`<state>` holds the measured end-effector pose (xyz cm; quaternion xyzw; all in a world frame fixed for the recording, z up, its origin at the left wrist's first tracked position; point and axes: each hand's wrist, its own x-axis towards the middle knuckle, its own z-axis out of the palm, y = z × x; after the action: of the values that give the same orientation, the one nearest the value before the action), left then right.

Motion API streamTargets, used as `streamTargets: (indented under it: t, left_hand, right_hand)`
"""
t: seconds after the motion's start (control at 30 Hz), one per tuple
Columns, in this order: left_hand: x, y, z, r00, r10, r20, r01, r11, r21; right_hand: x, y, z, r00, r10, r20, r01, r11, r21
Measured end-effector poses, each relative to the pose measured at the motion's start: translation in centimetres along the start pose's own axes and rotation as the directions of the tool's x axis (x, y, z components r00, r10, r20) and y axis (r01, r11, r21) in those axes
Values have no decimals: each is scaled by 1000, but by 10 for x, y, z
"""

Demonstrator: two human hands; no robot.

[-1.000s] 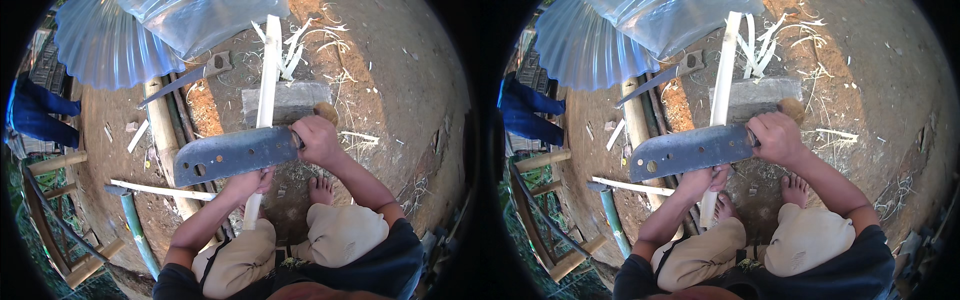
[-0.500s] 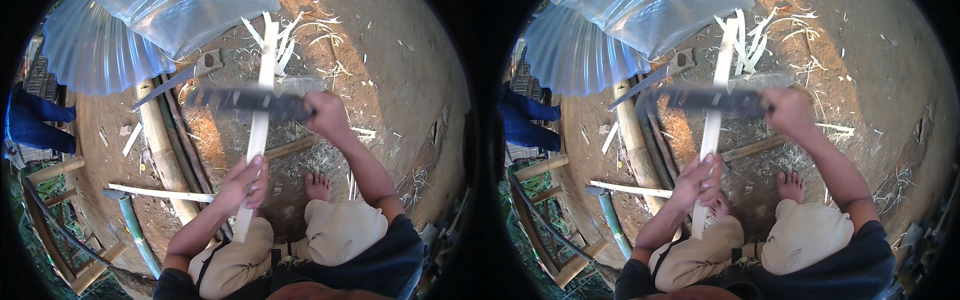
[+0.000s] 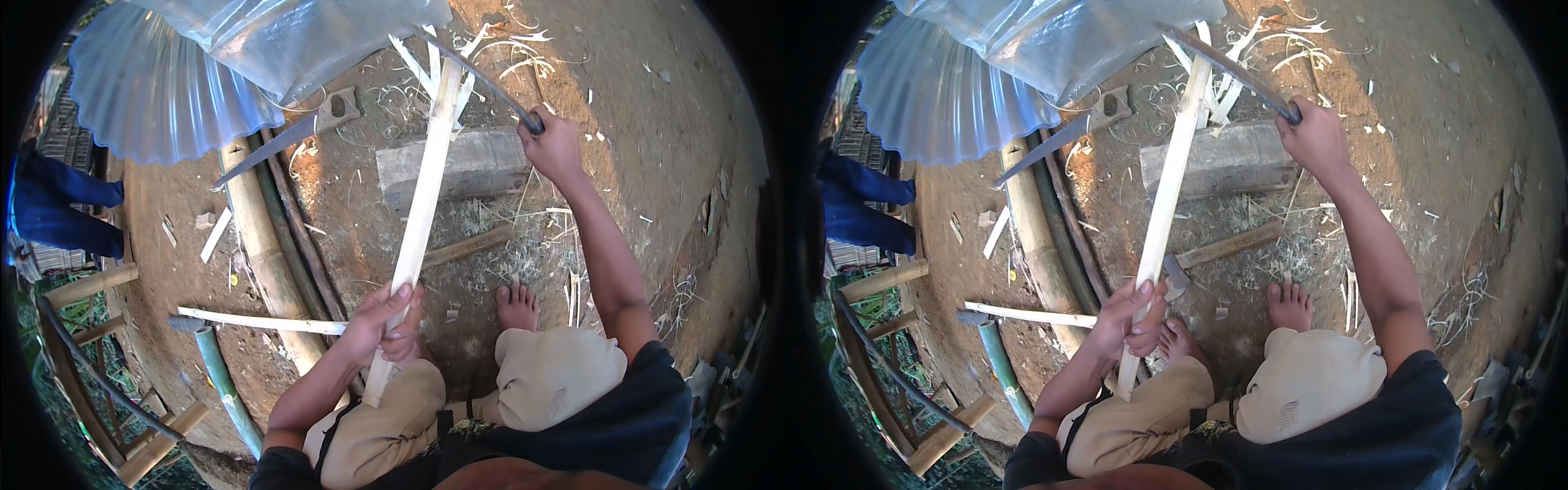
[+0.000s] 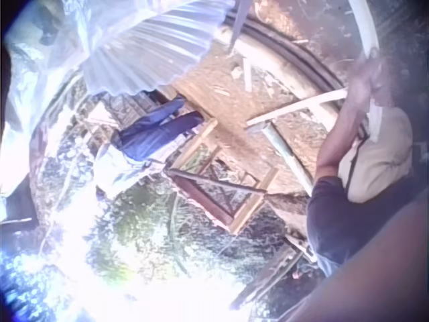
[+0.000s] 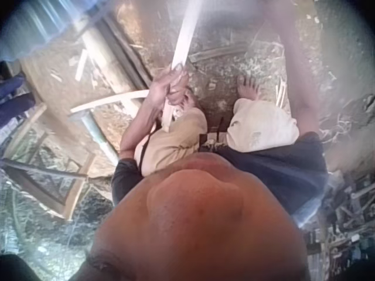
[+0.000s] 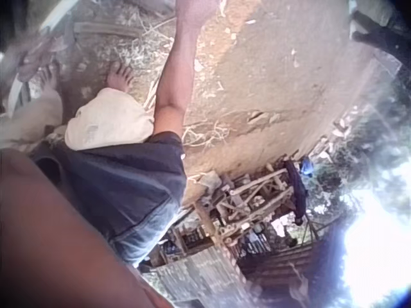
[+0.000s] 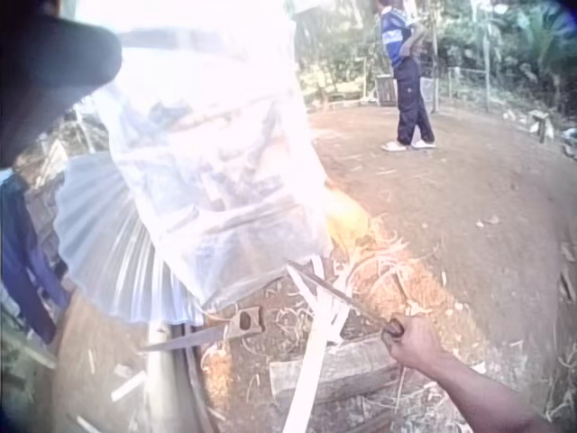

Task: The person splits bamboo poles into thin strips using a machete and a saw. They then assemble these strips into a vertical bamboo wall structure, fitting them into a frame.

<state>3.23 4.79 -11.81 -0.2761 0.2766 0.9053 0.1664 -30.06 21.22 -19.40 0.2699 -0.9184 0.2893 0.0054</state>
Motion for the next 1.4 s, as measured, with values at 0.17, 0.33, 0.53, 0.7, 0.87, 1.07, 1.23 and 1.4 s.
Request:
streamTargets:
  t: [0.17, 0.33, 0.53, 0.7, 0.87, 1.07, 1.23, 1.4]
  left_hand:
    - [8, 5, -3, 998, 62, -2, -62, 998, 26]
    - [6, -1, -21, 990, 58, 131, -53, 997, -49]
    - [6, 5, -19, 995, 76, 68, -75, 997, -12]
    - [39, 7, -22, 982, 191, -14, -191, 981, -16]
    - [54, 4, -22, 904, 357, -234, -380, 923, -60]
    - [47, -21, -38, 914, 306, -264, -299, 952, 67]
    - [22, -5, 3, 832, 316, -456, -227, 944, 240]
    - [14, -16, 5, 866, 388, -316, -289, 903, 318]
  right_hand:
    - [-43, -33, 2, 932, -358, -46, 361, 931, 61]
    - [-36, -20, 8, 972, -236, -21, 237, 967, 93]
    - [-31, -15, 14, 1000, 5, 19, -8, 980, 197]
    - [-92, -49, 16, 902, -431, 15, 389, 830, 399]
    - [-115, -86, 3, 676, -737, 1, 668, 613, 423]
    - [-118, -89, 5, 660, -747, 79, 683, 640, 351]
    - [-107, -91, 12, 687, -726, 36, 694, 670, 265]
    - [-74, -78, 11, 785, -619, -11, 613, 775, 155]
